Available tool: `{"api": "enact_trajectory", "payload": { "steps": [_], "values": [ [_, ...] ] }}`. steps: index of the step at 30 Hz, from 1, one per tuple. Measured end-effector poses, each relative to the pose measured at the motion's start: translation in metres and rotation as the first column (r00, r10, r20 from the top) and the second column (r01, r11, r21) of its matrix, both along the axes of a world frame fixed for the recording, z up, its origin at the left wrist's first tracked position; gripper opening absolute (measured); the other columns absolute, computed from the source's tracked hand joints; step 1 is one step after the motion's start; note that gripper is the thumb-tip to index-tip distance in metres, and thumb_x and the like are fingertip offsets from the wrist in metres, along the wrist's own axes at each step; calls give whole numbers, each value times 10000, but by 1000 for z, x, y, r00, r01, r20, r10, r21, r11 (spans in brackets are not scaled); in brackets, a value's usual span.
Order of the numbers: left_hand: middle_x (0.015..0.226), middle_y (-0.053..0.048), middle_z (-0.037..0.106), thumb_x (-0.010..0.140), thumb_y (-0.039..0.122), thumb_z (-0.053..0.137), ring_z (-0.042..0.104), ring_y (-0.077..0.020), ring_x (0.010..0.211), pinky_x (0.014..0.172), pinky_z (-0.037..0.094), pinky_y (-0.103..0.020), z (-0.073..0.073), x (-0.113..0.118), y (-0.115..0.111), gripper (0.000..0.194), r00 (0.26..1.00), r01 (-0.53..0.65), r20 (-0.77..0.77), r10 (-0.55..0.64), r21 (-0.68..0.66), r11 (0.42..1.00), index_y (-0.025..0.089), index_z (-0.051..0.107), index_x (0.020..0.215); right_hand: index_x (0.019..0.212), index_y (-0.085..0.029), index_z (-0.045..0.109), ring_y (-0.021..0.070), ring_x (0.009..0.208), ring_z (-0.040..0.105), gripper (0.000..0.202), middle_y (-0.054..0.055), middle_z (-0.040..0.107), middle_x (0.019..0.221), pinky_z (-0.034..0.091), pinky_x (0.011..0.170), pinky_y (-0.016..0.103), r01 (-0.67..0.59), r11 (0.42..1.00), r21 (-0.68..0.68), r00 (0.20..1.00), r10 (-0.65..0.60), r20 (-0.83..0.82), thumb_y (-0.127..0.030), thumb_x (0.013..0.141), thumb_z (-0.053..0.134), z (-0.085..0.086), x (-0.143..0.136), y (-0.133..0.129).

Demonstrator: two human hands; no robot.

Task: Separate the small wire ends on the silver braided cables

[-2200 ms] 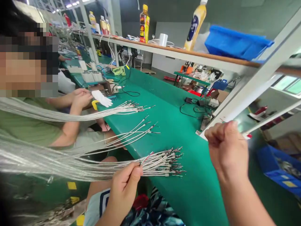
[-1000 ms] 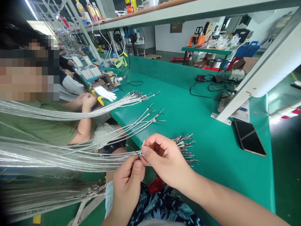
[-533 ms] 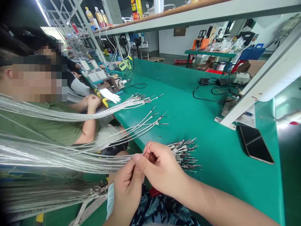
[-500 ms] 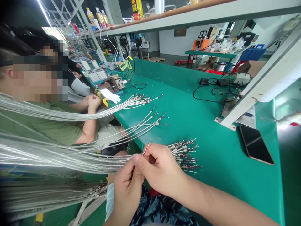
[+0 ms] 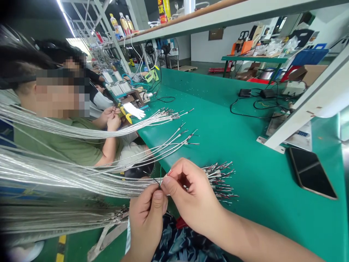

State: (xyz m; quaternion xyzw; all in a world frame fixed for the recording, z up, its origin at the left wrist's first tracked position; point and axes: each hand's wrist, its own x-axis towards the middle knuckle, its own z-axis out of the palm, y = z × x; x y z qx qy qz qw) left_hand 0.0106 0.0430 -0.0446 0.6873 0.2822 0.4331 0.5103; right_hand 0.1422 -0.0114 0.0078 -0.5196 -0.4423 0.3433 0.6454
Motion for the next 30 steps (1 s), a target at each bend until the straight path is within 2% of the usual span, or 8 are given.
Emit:
{"api": "enact_trajectory", "payload": {
  "steps": [4,9,19,25,28,30],
  "values": [
    [715,-6,644,1043,299,502,568,-133,644,596,406,-231,-2,0,-1,256,1000,-13,24,13,2,1000,182,682,902,856,-222,587,147,776,556,165,-5,575,867,452,673,293,-36,999,7,998,36,-58,-277,1004,635,0,-3,0],
    [557,52,473,1034,274,516,449,-104,528,534,349,-218,0,1,-3,248,999,-9,50,7,24,1000,183,680,872,929,-232,583,125,739,530,77,-12,538,921,457,648,274,-46,999,1,993,46,-113,-223,1000,612,-1,-6,2],
    [565,47,452,1034,284,520,437,-100,532,518,325,-217,-3,-1,-7,272,998,-11,58,12,-2,1000,176,645,818,865,-232,593,162,815,547,131,6,560,913,465,682,296,20,1000,10,1000,-20,-8,-225,991,629,-5,-8,0],
    [548,41,475,1047,334,497,442,-94,487,486,342,-209,-6,0,-12,296,998,9,60,-7,-38,999,172,673,874,802,-221,521,118,735,515,211,-19,561,881,462,636,234,45,999,17,965,-40,-258,-202,967,650,-8,-16,1],
    [563,32,482,1044,345,502,445,-96,497,467,329,-201,-6,0,-13,307,998,20,58,-17,-43,999,172,673,856,869,-245,490,100,666,525,198,-46,567,831,455,585,205,74,997,1,939,-69,-338,-179,954,656,-5,-18,3],
    [563,35,472,1044,345,500,436,-96,498,460,321,-199,-6,0,-14,302,998,23,59,-21,-46,999,175,662,853,949,-278,472,94,636,541,203,-61,573,838,442,550,191,84,996,16,946,-75,-317,-154,961,632,-2,-17,3]
  ]
}}
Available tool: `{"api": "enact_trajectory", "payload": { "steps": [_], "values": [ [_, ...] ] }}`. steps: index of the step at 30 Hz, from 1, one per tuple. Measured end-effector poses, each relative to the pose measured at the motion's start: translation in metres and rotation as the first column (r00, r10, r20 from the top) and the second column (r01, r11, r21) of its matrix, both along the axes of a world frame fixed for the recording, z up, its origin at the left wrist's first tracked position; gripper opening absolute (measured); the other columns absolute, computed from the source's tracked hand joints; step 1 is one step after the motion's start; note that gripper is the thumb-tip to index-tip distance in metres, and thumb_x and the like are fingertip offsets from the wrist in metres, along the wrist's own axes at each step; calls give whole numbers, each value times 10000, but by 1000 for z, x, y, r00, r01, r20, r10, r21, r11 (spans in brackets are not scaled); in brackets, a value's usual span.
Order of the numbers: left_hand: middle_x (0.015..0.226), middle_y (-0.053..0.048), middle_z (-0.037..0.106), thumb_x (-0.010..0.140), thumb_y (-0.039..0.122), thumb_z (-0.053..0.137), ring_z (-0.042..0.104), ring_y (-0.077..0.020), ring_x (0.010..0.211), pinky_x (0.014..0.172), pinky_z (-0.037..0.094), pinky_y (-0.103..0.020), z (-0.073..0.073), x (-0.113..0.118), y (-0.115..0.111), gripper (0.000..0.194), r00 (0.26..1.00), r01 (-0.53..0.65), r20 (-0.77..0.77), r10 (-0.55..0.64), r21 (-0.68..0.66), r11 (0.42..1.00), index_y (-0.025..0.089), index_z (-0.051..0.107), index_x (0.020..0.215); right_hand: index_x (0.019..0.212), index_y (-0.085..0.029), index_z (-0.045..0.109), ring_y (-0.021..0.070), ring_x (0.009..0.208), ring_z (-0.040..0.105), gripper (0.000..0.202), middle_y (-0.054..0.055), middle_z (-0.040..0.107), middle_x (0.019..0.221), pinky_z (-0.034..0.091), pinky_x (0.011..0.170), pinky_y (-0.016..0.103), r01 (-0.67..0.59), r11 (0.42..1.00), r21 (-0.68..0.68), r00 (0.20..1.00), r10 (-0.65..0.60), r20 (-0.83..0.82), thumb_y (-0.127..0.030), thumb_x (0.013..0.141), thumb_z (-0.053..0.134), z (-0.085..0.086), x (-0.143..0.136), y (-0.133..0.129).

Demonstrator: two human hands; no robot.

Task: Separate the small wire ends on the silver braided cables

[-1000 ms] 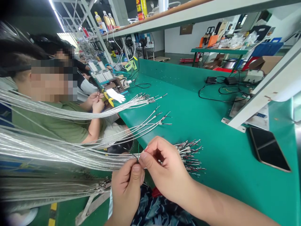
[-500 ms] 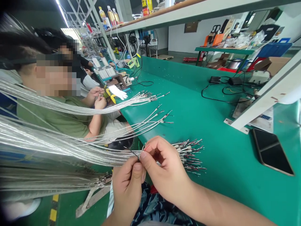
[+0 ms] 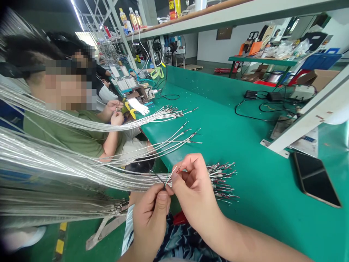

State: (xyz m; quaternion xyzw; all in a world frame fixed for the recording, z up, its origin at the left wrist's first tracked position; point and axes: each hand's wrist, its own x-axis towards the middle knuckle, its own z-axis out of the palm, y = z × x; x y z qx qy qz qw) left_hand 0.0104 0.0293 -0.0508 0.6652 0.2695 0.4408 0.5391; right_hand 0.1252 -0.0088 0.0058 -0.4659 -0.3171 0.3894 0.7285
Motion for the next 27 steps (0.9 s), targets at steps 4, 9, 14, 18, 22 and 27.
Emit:
{"api": "enact_trajectory", "payload": {
  "steps": [4,9,14,18,22,27],
  "values": [
    [560,49,438,1045,331,499,405,-92,487,458,310,-200,-1,-2,-2,275,1000,4,0,-4,-1,1000,178,659,882,967,-268,555,98,652,552,174,-40,567,864,441,551,207,4,998,-59,968,11,252,-97,952,584,6,9,-2],
    [601,42,450,1044,312,501,412,-96,508,483,325,-209,-1,-3,-3,249,1000,-4,-12,4,15,1000,183,671,916,878,-234,642,160,826,589,201,22,587,985,477,667,276,-67,990,-121,852,120,509,-61,923,550,17,22,-5],
    [653,23,518,1041,303,501,458,-113,573,542,367,-219,1,-2,-1,240,1000,-13,-25,14,52,999,190,676,920,908,-244,659,213,1050,588,175,42,573,1146,480,849,329,-37,992,-117,637,114,762,-73,885,633,32,30,-11],
    [658,30,517,1031,281,511,444,-112,581,558,367,-217,3,-3,0,230,998,-26,-55,31,89,996,195,649,869,923,-235,652,242,1142,540,129,61,555,1193,461,904,364,15,994,-111,412,95,906,-107,912,661,38,33,-16],
    [690,21,564,1018,246,523,495,-120,613,594,382,-223,3,-3,0,197,995,-25,-95,36,120,992,189,647,876,970,-209,658,299,1135,493,139,117,549,1234,436,904,432,26,999,30,16,-30,999,-90,952,589,39,37,-23],
    [721,10,585,1029,221,493,551,-133,654,629,398,-234,5,-4,0,208,991,-19,-126,36,139,990,186,635,881,905,-193,663,268,849,570,203,125,683,1051,447,747,439,-234,972,-21,-336,-61,940,-132,1003,496,45,38,-33]
  ]
}}
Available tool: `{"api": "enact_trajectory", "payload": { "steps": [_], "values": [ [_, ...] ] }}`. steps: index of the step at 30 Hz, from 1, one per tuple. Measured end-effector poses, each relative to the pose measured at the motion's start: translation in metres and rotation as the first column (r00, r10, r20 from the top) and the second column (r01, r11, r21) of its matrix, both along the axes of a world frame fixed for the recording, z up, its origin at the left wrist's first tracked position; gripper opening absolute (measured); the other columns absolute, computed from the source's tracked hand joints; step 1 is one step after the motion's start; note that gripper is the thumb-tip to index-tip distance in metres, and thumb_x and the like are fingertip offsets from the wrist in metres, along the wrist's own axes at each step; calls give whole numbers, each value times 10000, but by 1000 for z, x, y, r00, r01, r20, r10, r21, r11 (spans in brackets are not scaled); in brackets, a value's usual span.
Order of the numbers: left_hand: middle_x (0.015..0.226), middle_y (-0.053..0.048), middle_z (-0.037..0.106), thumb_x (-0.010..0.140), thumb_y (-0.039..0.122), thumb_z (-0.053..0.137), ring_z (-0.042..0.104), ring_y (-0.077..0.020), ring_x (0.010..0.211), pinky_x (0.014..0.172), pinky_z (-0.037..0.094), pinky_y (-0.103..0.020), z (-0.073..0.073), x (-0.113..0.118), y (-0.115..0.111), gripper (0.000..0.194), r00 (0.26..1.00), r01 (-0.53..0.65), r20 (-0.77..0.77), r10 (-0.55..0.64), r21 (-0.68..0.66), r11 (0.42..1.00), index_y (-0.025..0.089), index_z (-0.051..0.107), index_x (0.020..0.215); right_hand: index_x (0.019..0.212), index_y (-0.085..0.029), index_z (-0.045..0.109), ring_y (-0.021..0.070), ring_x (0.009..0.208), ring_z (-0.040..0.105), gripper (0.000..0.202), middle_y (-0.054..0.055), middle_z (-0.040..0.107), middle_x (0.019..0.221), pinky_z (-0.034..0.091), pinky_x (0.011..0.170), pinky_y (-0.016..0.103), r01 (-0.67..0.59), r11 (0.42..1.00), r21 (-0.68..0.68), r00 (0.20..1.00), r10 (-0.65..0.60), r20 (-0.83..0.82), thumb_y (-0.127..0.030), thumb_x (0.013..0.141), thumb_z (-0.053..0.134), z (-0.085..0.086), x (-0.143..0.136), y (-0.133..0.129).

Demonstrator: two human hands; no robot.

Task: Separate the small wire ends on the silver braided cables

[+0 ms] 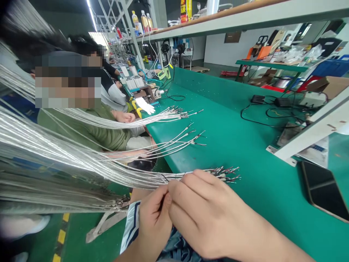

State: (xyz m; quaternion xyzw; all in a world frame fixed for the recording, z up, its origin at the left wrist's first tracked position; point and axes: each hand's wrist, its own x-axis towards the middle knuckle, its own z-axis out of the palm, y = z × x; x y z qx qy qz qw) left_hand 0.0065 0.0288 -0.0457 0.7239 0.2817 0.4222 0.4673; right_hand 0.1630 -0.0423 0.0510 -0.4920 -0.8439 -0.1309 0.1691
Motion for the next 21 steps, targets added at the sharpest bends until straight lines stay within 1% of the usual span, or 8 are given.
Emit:
{"api": "enact_trajectory", "payload": {
  "steps": [1,3,6,8,12,16,18,21],
  "values": [
    [717,9,580,1030,218,484,548,-134,650,626,396,-237,0,0,0,220,1000,6,-4,-6,5,1000,185,630,869,904,-186,665,275,843,587,228,130,699,1034,452,753,449,-27,999,-27,999,28,30,-133,1011,471,1,-1,0],
    [688,15,554,1025,210,483,523,-131,624,606,382,-240,1,0,0,240,1000,18,-5,-18,22,1000,185,604,819,917,-179,664,293,873,616,236,136,715,1001,460,803,474,-6,999,-40,1000,7,20,-135,1016,454,3,-2,1],
    [631,31,501,1005,202,503,465,-121,572,560,347,-240,-2,2,-1,259,1000,16,13,-17,64,998,191,548,750,943,-206,653,294,921,637,158,106,717,973,468,858,463,53,997,-64,992,-60,-107,-159,1002,514,4,-3,7],
    [626,26,512,1003,201,492,470,-124,566,547,340,-242,-5,3,-3,267,1000,2,22,-4,94,996,194,536,739,978,-228,648,281,940,638,139,79,714,986,472,874,437,46,993,-107,979,-66,-190,-127,964,554,3,-1,9],
    [662,4,598,1006,205,480,545,-138,577,565,379,-247,-13,5,-6,246,1000,-6,22,3,146,989,199,595,788,1094,-253,617,254,973,598,361,32,675,1041,424,938,426,-12,964,-264,964,-59,-260,16,869,532,-1,0,6],
    [669,-8,628,1016,251,474,587,-153,583,564,405,-249,-13,6,-10,259,1000,16,20,-20,194,981,202,626,812,1028,-248,550,238,879,501,417,17,590,955,387,803,390,67,911,-407,918,-216,-334,82,777,505,-4,-2,-1],
    [692,-13,652,1019,256,470,613,-161,606,579,423,-247,-10,5,-10,256,999,24,24,-30,211,977,202,645,840,971,-226,486,222,833,456,438,12,535,894,358,763,368,90,909,-407,894,-253,-369,115,697,475,-4,-3,-4],
    [737,-15,685,1004,209,503,643,-165,646,622,451,-239,-3,2,-10,205,999,44,8,-47,211,976,205,663,876,929,-219,399,198,808,428,500,-4,492,867,330,727,334,87,918,-387,864,-263,-430,145,587,427,-2,-1,-5]
  ]
}}
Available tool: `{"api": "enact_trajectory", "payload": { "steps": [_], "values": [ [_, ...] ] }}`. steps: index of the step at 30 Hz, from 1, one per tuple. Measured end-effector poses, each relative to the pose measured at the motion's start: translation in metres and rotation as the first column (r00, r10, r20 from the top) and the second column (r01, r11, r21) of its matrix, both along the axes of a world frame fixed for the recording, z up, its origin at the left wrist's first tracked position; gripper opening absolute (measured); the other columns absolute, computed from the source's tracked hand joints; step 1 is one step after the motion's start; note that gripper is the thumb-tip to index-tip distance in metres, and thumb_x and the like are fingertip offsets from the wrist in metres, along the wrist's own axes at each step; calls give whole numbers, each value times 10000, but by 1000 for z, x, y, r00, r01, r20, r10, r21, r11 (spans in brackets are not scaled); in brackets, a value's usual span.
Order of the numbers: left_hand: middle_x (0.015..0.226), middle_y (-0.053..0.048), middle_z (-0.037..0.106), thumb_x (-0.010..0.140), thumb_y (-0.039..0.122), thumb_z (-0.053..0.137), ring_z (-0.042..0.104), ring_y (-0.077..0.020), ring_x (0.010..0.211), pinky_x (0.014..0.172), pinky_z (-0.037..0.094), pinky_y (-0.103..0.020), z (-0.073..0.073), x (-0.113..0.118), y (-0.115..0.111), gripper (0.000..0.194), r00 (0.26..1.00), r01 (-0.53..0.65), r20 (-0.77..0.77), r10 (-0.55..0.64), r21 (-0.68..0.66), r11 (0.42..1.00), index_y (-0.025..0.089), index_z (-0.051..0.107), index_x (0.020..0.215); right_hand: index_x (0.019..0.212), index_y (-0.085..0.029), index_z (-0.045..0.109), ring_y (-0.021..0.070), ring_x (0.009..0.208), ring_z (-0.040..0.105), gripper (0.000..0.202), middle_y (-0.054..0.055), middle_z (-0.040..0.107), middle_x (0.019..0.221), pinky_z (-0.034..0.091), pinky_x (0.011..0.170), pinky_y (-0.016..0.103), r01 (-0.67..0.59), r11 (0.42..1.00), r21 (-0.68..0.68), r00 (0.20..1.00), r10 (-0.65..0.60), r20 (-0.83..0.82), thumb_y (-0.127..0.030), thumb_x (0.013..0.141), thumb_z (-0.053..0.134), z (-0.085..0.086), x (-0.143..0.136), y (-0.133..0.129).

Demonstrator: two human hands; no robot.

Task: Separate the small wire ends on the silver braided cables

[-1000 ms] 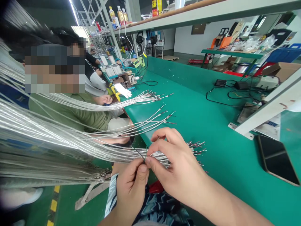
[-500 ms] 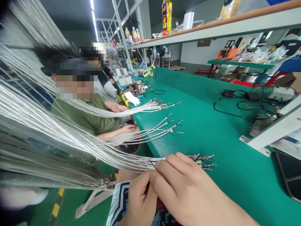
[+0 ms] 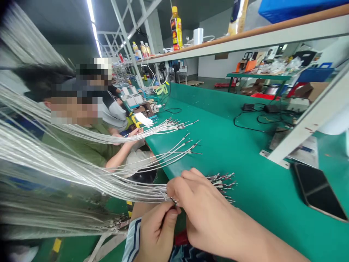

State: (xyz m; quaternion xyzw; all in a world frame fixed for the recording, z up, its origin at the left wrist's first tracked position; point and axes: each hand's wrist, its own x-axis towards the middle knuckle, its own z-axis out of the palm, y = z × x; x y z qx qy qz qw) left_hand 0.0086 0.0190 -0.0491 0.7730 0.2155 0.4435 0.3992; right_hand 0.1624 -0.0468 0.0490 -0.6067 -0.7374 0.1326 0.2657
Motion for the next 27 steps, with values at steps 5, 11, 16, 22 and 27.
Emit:
{"api": "enact_trajectory", "payload": {
  "steps": [5,11,16,22,27],
  "values": [
    [713,-5,664,992,183,508,643,-160,649,625,462,-223,3,-3,-1,197,999,25,-41,-25,-5,1000,201,659,868,937,-234,393,201,842,456,560,0,512,915,322,656,294,53,997,-57,995,-58,-78,156,535,393,8,8,-2],
    [682,11,639,988,174,510,583,-129,589,579,414,-216,3,0,-2,200,999,19,-39,-18,8,1000,197,652,849,960,-252,390,194,830,471,565,-3,526,939,367,683,289,74,995,-74,984,-85,-158,177,592,386,14,14,-3],
    [686,12,637,1001,181,506,586,-130,603,590,411,-222,6,1,-1,213,999,33,-42,-33,-2,999,195,656,850,929,-259,364,183,794,452,522,-12,534,931,322,631,282,78,997,-24,958,-82,-274,167,629,388,7,21,-2],
    [663,16,613,992,176,513,565,-127,588,577,397,-226,0,2,0,207,999,42,-21,-42,10,999,191,657,844,916,-262,364,168,774,437,485,-29,533,922,314,623,282,94,995,-29,952,-98,-289,157,675,408,4,26,-3],
    [672,10,628,981,165,522,555,-127,579,568,388,-229,-9,-1,-2,198,1000,18,-19,-18,3,1000,189,653,835,936,-262,387,168,798,453,488,-27,539,942,316,632,288,81,993,-87,964,-100,-246,160,692,400,3,26,-1]
  ]
}}
